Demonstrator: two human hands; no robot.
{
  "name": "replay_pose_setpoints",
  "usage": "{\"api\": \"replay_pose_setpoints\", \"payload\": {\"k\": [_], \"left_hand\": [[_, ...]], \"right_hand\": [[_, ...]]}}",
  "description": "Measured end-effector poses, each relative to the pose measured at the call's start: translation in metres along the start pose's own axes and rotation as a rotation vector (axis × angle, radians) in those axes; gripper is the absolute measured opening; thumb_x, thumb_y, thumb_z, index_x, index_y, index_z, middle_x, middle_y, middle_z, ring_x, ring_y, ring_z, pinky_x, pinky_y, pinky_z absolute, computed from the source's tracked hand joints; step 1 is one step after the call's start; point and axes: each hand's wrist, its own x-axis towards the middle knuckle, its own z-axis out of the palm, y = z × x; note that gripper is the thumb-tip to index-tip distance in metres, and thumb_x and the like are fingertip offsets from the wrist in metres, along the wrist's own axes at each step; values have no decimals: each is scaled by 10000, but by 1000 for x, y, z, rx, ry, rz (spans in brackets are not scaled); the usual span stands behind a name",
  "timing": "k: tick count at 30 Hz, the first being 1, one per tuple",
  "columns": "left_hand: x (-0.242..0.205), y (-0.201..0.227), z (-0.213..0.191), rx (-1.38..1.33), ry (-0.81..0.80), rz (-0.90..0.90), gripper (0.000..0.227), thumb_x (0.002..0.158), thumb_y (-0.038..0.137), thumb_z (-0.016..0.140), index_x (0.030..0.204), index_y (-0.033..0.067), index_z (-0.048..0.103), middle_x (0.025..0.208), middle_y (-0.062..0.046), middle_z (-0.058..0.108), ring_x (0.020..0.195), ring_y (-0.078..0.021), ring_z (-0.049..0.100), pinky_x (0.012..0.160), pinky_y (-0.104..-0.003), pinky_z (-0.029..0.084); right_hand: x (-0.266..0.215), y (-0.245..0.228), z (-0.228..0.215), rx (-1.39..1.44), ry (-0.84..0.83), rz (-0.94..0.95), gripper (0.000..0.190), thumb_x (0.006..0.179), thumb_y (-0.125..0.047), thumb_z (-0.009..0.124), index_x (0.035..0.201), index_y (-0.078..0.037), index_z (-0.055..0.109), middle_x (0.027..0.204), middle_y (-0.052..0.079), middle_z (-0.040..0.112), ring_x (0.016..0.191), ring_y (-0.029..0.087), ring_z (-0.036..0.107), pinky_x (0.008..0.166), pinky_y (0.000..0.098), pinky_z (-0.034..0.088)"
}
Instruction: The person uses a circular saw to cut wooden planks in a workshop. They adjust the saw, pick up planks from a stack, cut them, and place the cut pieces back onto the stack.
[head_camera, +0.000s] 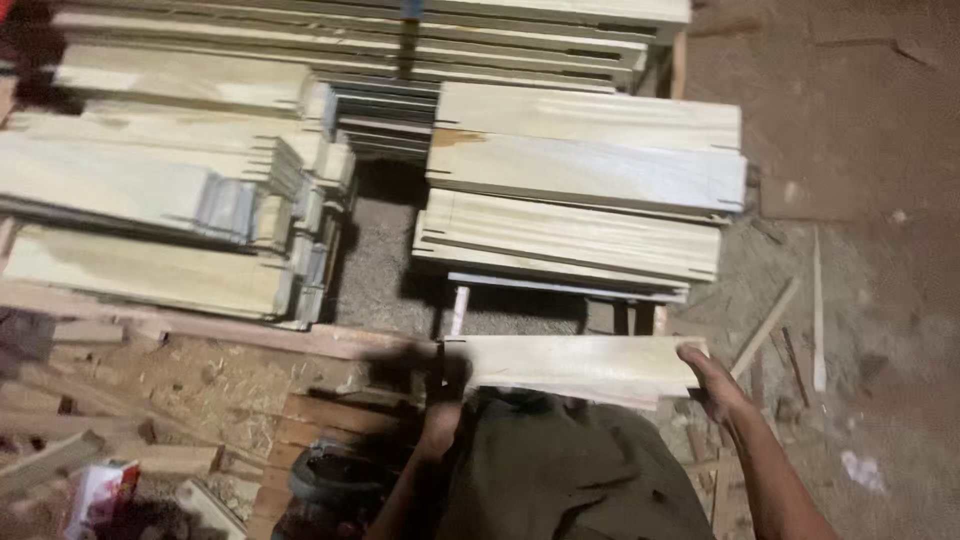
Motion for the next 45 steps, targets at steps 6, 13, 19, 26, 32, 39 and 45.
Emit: {"api": "replay_pose_setpoints", "payload": {"k": [6, 13, 19, 26, 32, 39, 45], "left_hand": [[7, 0, -10, -470, -10, -49, 1077, 784, 627, 706, 1561, 235, 72, 1560, -118, 442, 1439, -326, 470, 1156, -480, 434], [8, -20, -29, -619, 100, -5, 1124, 806, 682, 710, 1629, 86, 231, 1592, -139, 440, 1402, -328, 462, 1121, -498, 454], [-27, 8, -87, -725, 349, 311, 1110, 758, 595, 758, 1567, 74, 206, 1445, -206, 513, 1313, -313, 548, 1094, -503, 488], [25, 53, -247, -120, 699, 671, 628, 1014, 537, 645, 1437, 94, 505, 1306, -271, 491, 1117, -314, 519, 1007, -461, 463], [-17, 181, -358, -357, 748, 622, 1096, 856, 654, 678, 1607, 109, 94, 1683, -231, 121, 1543, -376, 286, 1180, -598, 316], [-46, 256, -320, -116, 757, 520, 1140, 853, 628, 667, 1637, 177, -27, 1696, -211, -87, 1576, -398, -39, 1166, -732, 83], [-18, 264, -345, -152, 830, 542, 1108, 872, 615, 640, 1640, 190, -36, 1649, -281, -205, 1536, -475, 3, 1158, -728, 183]], "right_hand": [[0, -27, 4, 11, 46, 46, 1069, 757, -612, 633, 1615, -83, 276, 1687, 150, 297, 1573, 376, 221, 1234, 625, 136], [-22, -98, 101, 11, 55, -27, 1073, 761, -593, 667, 1611, -91, 247, 1683, 188, 233, 1563, 414, 213, 1209, 633, 195], [-55, -151, 229, 65, 48, -129, 1080, 764, -577, 697, 1607, -98, 221, 1679, 220, 178, 1555, 446, 206, 1188, 640, 246], [-140, -193, 277, 77, -117, -272, 1092, 768, -557, 731, 1603, -105, 192, 1674, 258, 113, 1545, 484, 197, 1164, 648, 305], [-174, -213, 398, 118, -363, -300, 1105, 771, -541, 760, 1599, -112, 167, 1670, 291, 58, 1537, 516, 190, 1143, 654, 356], [-179, -261, 542, -101, -557, -302, 1030, 881, -445, 663, 1636, -213, 2, 1705, 232, 48, 1488, 433, 209, 1032, 631, 466], [-292, -300, 496, -147, -598, -598, 987, 778, 62, 585, 1589, -234, 107, 1632, 275, 269, 1443, 355, 412, 1108, 468, 487]]}}
